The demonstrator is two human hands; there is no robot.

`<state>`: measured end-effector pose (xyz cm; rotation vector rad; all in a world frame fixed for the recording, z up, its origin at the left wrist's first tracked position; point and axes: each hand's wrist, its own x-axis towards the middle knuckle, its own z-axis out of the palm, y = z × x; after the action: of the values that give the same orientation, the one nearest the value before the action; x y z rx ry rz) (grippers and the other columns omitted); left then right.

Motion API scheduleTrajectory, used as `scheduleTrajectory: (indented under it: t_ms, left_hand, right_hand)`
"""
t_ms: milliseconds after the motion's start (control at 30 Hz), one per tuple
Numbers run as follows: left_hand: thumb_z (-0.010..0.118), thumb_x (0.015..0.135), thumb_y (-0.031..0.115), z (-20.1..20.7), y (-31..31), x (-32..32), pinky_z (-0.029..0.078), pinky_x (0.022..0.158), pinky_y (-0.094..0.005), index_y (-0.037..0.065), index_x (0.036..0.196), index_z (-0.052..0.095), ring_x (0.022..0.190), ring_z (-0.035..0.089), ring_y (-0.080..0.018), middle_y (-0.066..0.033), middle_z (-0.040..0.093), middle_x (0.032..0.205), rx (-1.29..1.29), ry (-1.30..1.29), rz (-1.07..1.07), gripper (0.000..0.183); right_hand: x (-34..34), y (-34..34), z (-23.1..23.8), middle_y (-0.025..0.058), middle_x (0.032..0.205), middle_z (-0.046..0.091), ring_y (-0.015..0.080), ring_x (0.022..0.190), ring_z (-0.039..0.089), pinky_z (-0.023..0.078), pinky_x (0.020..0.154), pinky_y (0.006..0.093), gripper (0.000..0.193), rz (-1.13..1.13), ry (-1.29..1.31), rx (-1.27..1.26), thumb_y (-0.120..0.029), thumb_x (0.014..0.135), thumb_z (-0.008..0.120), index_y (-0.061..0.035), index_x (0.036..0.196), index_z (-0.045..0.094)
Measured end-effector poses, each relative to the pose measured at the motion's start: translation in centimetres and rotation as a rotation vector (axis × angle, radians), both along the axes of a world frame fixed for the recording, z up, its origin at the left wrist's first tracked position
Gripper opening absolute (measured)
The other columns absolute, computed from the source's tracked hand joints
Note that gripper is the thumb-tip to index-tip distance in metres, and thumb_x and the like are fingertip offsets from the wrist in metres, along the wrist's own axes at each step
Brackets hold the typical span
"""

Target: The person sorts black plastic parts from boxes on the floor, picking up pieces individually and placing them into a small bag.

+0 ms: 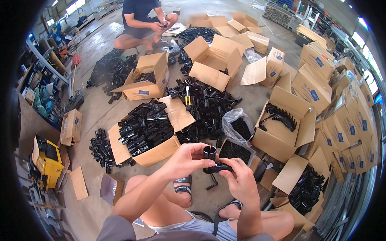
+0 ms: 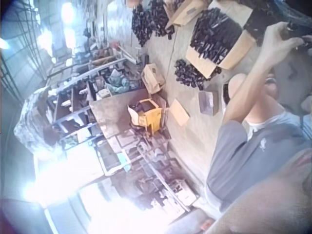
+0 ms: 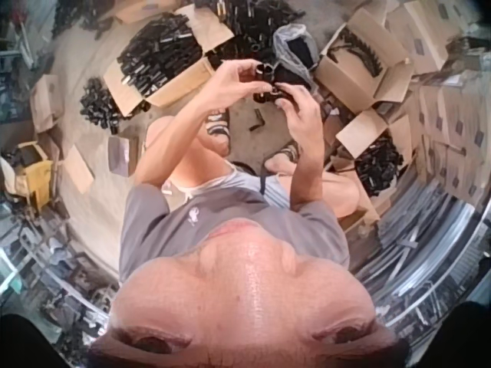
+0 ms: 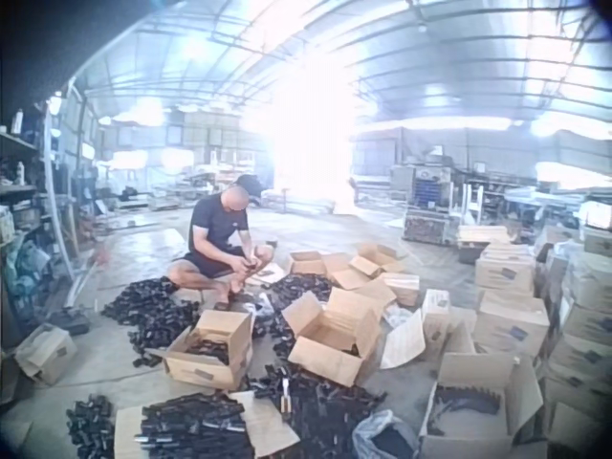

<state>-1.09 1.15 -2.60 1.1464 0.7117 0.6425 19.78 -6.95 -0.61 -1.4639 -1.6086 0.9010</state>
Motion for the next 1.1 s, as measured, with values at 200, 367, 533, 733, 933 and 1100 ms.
scheduleTrajectory:
  t_ms: [200,367,533,733,933,1100]
  left_hand:
    - [0.076,0.090,0.002,-0.1,-0.8,0.0,0.055,0.088,-0.0270,0.000,0.130,0.062,0.099,0.066,-0.0089,-0.0027,0.071,0.111,0.062,-0.041,0.126,0.043]
    - [0.076,0.086,-0.004,-0.4,0.2,0.3,0.056,0.087,-0.0272,0.001,0.136,0.057,0.099,0.066,-0.0100,-0.0051,0.070,0.113,0.025,-0.138,0.203,0.054]
    - [0.075,0.086,-0.006,0.7,0.4,0.2,0.056,0.094,-0.0290,0.000,0.134,0.060,0.106,0.067,-0.0139,-0.0103,0.071,0.119,-0.108,-0.062,0.344,0.051]
    - [0.076,0.087,-0.003,0.6,1.3,0.3,0.052,0.077,-0.0219,0.001,0.130,0.062,0.089,0.064,-0.0065,-0.0027,0.070,0.102,-0.044,0.020,0.412,0.045]
    - [0.074,0.090,-0.001,0.6,1.4,0.6,0.053,0.082,-0.0235,0.001,0.134,0.059,0.093,0.062,-0.0052,0.0003,0.069,0.108,-0.141,-0.079,0.374,0.046]
    - [0.075,0.092,0.005,-0.6,2.1,0.2,0.051,0.084,-0.0233,0.003,0.135,0.059,0.095,0.061,-0.0040,0.0002,0.070,0.106,-0.112,0.004,0.338,0.046]
  right_hand:
    - [0.5,1.1,0.6,0.0145,0.104,0.069,0.0249,0.096,0.069,0.056,0.078,0.0323,0.031,0.074,0.017,-0.035,0.001,0.086,0.071,-0.0004,0.117,0.070]
    - [2.9,4.0,-2.6,0.0112,0.104,0.071,0.0199,0.085,0.068,0.053,0.073,0.0293,0.033,0.176,0.349,-0.086,-0.019,0.099,0.064,0.0033,0.123,0.065]
    - [10.7,11.2,-14.5,0.0059,0.090,0.070,0.0132,0.077,0.065,0.052,0.067,0.0257,0.037,-0.356,0.729,-0.285,-0.034,0.107,0.051,-0.0012,0.119,0.066]
    - [16.6,19.4,-30.8,0.0126,0.096,0.074,0.0234,0.087,0.071,0.055,0.076,0.0357,0.030,-0.570,-0.042,-0.405,-0.029,0.100,0.055,-0.0064,0.112,0.071]
    - [14.5,27.2,-36.0,0.0212,0.118,0.070,0.0387,0.114,0.066,0.050,0.098,0.0476,0.031,-0.479,-0.466,-0.321,-0.021,0.089,0.067,-0.0109,0.118,0.069]
    - [11.2,28.4,-36.4,0.0213,0.123,0.062,0.0437,0.114,0.062,0.049,0.098,0.0516,0.047,-0.473,-0.579,-0.410,-0.015,0.087,0.073,-0.0149,0.131,0.056]
